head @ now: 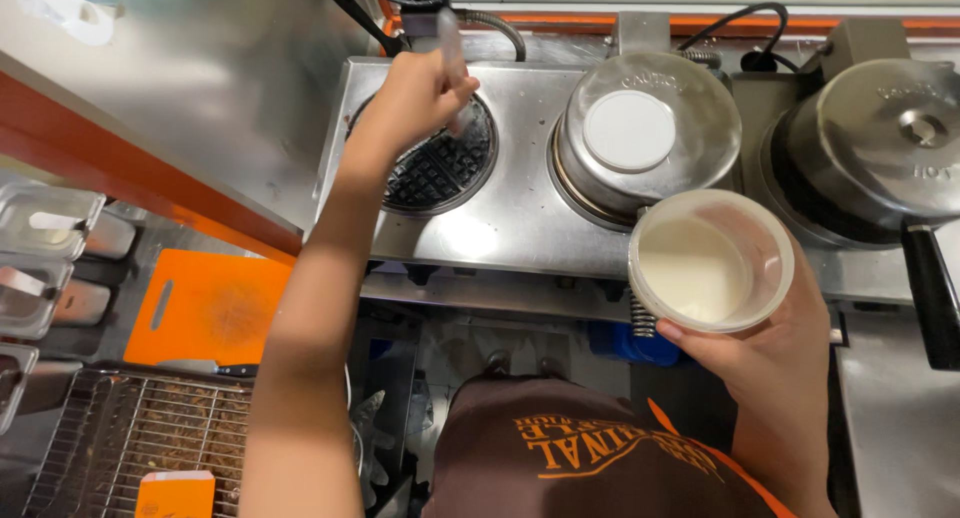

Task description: The person cleans a waffle iron with a brush and liquid from a cup, then puts on a plastic glove and wipes down a nearby surface with a white cloth.

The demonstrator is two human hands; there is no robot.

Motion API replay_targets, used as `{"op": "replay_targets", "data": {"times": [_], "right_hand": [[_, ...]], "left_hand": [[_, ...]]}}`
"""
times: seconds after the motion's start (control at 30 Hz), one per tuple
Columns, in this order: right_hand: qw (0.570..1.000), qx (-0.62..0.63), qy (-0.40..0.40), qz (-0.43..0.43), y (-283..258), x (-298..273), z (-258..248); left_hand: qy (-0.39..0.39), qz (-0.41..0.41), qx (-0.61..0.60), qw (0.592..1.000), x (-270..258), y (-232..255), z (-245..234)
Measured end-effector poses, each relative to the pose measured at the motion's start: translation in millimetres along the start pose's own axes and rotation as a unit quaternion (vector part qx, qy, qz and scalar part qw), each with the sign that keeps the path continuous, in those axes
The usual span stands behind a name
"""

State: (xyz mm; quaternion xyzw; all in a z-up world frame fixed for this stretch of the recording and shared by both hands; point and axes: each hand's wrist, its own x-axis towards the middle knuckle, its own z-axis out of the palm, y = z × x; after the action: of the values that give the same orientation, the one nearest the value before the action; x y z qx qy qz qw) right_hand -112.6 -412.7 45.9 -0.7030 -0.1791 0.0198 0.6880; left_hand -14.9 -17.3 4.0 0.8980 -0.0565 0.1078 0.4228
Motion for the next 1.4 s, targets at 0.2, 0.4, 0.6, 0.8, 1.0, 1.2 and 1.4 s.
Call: {"op": "replay_targets", "data": {"times": [0.2,0.4,0.6,0.8,1.0,1.2,1.4], "right_hand": [[0.998,-0.053,-0.013,-0.014,2.1,0.8,-5.7],[1.0,0.018,0.005,-0.004,6.4,-2.1,-25.3],[1.0,0.03,-0.006,-0.005,6.5,2.1,-29.3],[0.999,0.012,-0.018,0.026,-4.1,2.5,-26.7],[1.0,-0.002,-0.02,-0.021,3.6,7.2,-34.1],[0.999,0.0,-0.038,-0.015,6.5,7.3,-37.8],[1.0,0.012,0.008,0.01,3.2,1.2,-41.1]], "left_hand": [[-0.047,-0.003,-0.04,0.998,-26.9,11.6,0.6],[-0.003,-0.169,0.158,0.973,-71.2,13.0,-58.9],[0.058,-0.012,0.113,0.992,-68.5,36.6,-10.8],[0.164,-0.041,0.136,0.976,-78.8,40.8,-2.1],[0.166,-0.026,0.181,0.969,-77.2,33.1,9.0],[0.236,-0.016,-0.135,0.962,-29.1,31.3,46.7],[0.125,-0.151,0.084,0.977,-37.2,37.9,24.6]]}}
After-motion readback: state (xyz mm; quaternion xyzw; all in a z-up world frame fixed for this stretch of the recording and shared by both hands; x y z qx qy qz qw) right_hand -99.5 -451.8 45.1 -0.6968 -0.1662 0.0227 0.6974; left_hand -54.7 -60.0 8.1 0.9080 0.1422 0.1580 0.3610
